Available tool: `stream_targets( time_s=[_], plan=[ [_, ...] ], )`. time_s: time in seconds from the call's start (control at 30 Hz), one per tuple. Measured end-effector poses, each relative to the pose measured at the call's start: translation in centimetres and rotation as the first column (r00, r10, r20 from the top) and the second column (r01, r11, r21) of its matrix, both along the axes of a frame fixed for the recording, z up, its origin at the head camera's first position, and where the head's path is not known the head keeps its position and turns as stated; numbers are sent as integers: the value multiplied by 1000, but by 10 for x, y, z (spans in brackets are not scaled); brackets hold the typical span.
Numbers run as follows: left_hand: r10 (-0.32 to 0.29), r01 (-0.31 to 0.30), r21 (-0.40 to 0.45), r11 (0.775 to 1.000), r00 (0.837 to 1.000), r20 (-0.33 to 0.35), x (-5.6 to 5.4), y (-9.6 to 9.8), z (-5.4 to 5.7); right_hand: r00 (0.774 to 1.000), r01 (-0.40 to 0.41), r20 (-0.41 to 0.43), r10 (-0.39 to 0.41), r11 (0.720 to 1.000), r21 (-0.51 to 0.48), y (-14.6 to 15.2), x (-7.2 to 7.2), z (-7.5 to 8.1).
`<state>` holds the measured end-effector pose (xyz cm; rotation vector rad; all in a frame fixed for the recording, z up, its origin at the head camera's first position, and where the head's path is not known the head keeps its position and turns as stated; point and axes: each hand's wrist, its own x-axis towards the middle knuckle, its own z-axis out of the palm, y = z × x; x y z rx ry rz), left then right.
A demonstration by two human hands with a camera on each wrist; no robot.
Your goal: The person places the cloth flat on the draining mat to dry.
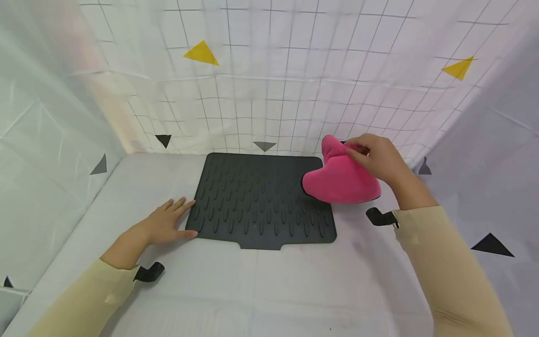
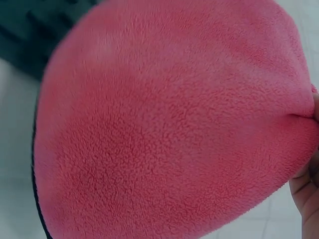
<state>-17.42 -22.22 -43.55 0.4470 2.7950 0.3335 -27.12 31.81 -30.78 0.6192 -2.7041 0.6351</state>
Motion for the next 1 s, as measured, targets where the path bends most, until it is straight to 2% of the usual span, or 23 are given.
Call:
stream_targets(
  time_s=[0.27, 0.4, 0.77, 1.0],
  plan=[
    [-3, 3, 4, 1000, 1000, -8, 0, 0, -1, 998, -67, -21, 67, 998, -16, -34, -4, 21],
    [-2, 2, 1, 1000, 1000, -12, -1, -1, -4, 995, -95, 8, 95, 995, -20, -55, -8, 27],
    [14, -14, 5, 1000, 1000, 0, -2, -2, -7, 979, -190, 65, 195, 979, -78, -107, -15, 29],
    [9, -9, 10, 1000, 1000, -2, -2, -2, -7, 959, -201, 187, 215, 975, -92, -139, -17, 26]
  ],
)
